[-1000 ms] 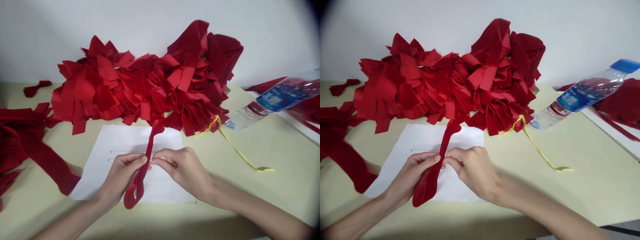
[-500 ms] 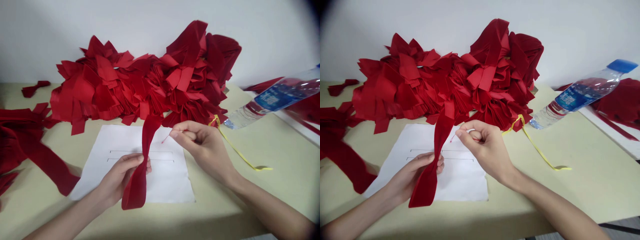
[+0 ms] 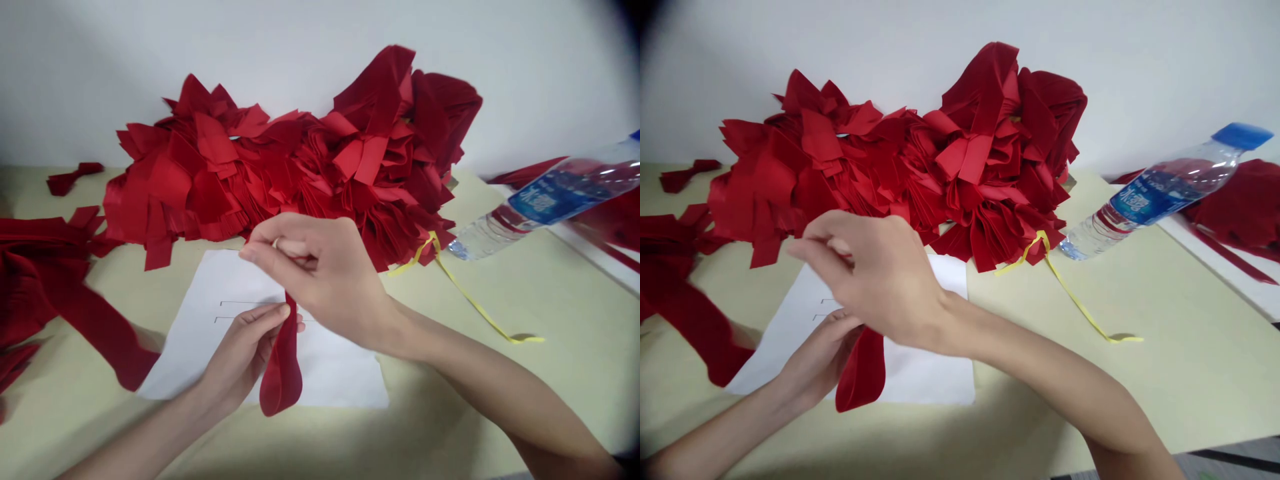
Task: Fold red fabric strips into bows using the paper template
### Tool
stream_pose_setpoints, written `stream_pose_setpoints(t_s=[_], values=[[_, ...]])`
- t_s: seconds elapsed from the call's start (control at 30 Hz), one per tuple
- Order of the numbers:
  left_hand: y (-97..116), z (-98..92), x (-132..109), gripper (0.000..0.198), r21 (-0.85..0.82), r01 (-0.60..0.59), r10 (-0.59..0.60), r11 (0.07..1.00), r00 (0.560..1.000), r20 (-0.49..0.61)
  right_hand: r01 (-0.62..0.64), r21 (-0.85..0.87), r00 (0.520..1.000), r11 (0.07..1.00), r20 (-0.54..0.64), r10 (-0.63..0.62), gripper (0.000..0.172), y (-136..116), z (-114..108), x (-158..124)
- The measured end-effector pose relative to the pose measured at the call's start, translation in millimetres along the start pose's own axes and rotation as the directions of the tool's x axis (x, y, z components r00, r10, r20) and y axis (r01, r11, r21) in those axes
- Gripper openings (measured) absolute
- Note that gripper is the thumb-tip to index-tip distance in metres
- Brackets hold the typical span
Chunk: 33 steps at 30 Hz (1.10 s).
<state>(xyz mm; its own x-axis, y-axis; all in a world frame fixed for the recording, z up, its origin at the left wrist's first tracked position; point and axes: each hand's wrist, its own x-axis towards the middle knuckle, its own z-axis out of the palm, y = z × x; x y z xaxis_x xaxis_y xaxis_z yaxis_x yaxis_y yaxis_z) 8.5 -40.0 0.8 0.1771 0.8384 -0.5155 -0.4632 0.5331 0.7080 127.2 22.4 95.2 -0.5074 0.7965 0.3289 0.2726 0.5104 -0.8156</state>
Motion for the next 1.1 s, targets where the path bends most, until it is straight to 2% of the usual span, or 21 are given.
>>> stream_pose_setpoints(t_s=[0.07, 0.2, 0.37, 0.5, 0.57, 0.6, 0.67, 0.77, 0.8, 0.83, 0.87, 0.93, 0.97, 1.1], values=[[1.2, 0.0, -0.6, 0.018, 0.018, 0.034, -0.034, 0.999, 0.999, -0.004, -0.016, -0.04, 0.999, 0.999, -0.033, 0.015, 0.021, 9.3, -3.8, 8.7], [5.1, -2.9, -0.6, 0.019, 0.022, 0.043, -0.042, 0.999, 0.998, -0.036, -0.049, -0.066, 0.981, 0.997, -0.189, 0.036, 0.021, 26.4, -25.7, 16.0], [10.2, -5.9, -0.9, 0.02, 0.007, 0.018, -0.018, 1.0, 0.999, -0.047, -0.115, -0.105, 0.92, 0.988, -0.387, 0.066, 0.017, 43.5, -60.9, 14.8], [10.2, -6.9, -1.3, 0.021, 0.023, 0.036, -0.035, 0.999, 0.997, -0.063, -0.146, -0.289, 0.853, 0.946, -0.522, -0.027, 0.019, 60.2, -84.1, 20.7], [9.2, -6.9, -1.1, 0.022, 0.046, 0.041, -0.037, 0.998, 0.996, -0.08, -0.17, -0.412, 0.83, 0.895, -0.55, -0.095, 0.019, 66.2, -86.1, 22.8], [8.5, -6.8, -1.1, 0.023, 0.058, 0.043, -0.038, 0.997, 0.995, -0.09, -0.177, -0.47, 0.834, 0.865, -0.539, -0.122, 0.019, 67.6, -82.6, 22.4], [6.5, -6.0, -1.1, 0.023, 0.08, 0.054, -0.045, 0.995, 0.993, -0.11, -0.158, -0.551, 0.875, 0.819, -0.463, -0.143, 0.022, 66.1, -65.2, 17.0], [2.8, -4.5, -1.6, 0.021, 0.096, 0.037, -0.026, 0.995, 0.993, -0.115, -0.043, -0.52, 0.962, 0.853, -0.252, -0.105, 0.025, 55.9, -19.7, -1.6], [1.8, -4.2, -1.7, 0.019, 0.096, 0.01, 0.0, 0.995, 0.995, -0.103, 0.007, -0.465, 0.983, 0.885, -0.159, -0.092, 0.023, 52.2, -3.5, -9.4], [1.0, -4.0, -1.9, 0.017, 0.092, -0.025, 0.033, 0.995, 0.995, -0.091, 0.05, -0.292, 0.998, 0.955, -0.023, -0.059, 0.02, 49.2, 11.2, -17.1], [0.7, -4.0, -2.0, 0.015, 0.085, -0.063, 0.069, 0.994, 0.995, -0.078, 0.034, -0.163, 0.998, 0.986, 0.05, -0.026, 0.019, 47.7, 23.3, -24.2], [1.1, -4.1, -2.2, 0.012, 0.07, -0.116, 0.121, 0.991, 0.991, -0.062, -0.07, 0.017, 0.993, 0.997, 0.096, 0.068, 0.017, 49.5, 37.8, -35.5], [1.8, -4.3, -2.2, 0.011, 0.062, -0.124, 0.128, 0.99, 0.99, -0.062, -0.134, 0.074, 0.988, 0.988, 0.082, 0.127, 0.017, 52.8, 40.3, -39.4], [5.0, -4.8, -0.7, 0.016, 0.033, -0.1, 0.102, 0.994, 0.99, -0.094, -0.307, 0.255, 0.95, 0.917, 0.019, 0.313, 0.018, 72.4, 32.7, -45.0]])
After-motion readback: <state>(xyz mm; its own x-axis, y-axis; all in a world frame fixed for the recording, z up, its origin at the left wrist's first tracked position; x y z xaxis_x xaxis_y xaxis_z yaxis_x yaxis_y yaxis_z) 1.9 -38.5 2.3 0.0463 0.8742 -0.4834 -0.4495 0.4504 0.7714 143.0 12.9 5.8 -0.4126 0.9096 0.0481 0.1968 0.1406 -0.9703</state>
